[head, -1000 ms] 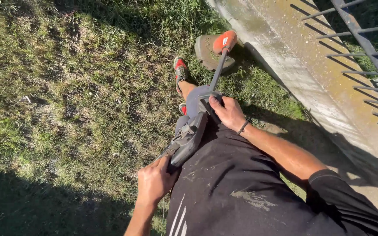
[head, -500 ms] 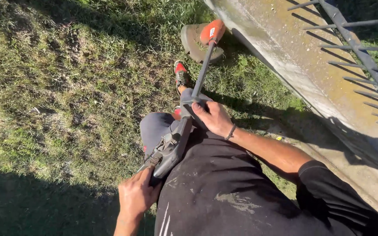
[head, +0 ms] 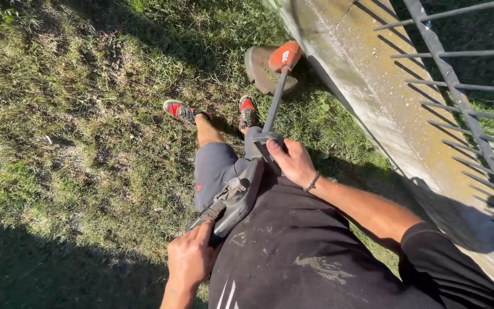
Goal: Using a string trimmer to clear grass around the wheels of a trailer and along a metal fence.
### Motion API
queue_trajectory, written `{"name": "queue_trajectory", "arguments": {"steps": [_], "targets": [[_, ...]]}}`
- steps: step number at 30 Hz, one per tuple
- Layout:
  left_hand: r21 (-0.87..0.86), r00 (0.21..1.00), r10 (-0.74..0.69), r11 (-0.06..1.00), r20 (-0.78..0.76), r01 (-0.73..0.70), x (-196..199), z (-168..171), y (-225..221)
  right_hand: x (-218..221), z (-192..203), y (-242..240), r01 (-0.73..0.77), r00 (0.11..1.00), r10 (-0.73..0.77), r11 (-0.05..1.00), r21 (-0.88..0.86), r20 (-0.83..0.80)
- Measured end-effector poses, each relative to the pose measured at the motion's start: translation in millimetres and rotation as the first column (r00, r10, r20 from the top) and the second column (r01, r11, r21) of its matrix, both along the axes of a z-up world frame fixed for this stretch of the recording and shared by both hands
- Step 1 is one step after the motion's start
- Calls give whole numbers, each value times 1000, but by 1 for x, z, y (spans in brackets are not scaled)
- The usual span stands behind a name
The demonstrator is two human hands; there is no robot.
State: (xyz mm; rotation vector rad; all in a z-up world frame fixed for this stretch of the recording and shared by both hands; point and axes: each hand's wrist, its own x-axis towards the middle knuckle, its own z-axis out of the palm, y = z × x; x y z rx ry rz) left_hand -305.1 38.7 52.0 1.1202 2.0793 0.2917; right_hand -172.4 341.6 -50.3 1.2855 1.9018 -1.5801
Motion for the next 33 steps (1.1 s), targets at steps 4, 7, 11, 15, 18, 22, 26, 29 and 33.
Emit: {"name": "queue_trajectory", "arguments": {"steps": [4, 7, 11, 15, 18, 22, 26, 29, 33], "targets": [[-64, 999, -19, 998, 42, 22, -36, -8, -1, -36, 1, -1, 52, 999, -51, 996, -66, 10], [-72, 999, -8, 997, 38, 10, -64, -17, -4, -69, -6, -2, 46, 999, -47, 995, -88, -6], [-42, 1000, -23, 999, 13, 24, -98, -24, -7, -111, -5, -5, 38, 999, -39, 994, -106, -5], [-28, 1000, -11, 1000, 6, 11, -133, -29, -9, -151, 5, -10, 71, 997, -70, 993, -93, 20], [59, 1000, -25, 998, -15, 26, -159, -45, -18, -172, -8, -18, 163, 986, -153, 974, -155, 71], [31, 999, -20, 999, -29, 21, -188, -63, -33, -209, -13, -32, 206, 977, -194, 967, -153, 95], [94, 1000, 9, 996, -24, -7, -210, -69, -52, -236, -10, -46, 242, 967, -223, 955, -173, 121], [95, 993, 72, 993, -96, -63, -211, -98, -73, -232, -38, -54, 299, 954, -301, 952, -66, -16], [107, 998, 45, 993, -52, -39, -242, -87, -69, -253, -29, -57, 346, 938, -347, 936, -60, 1]]}}
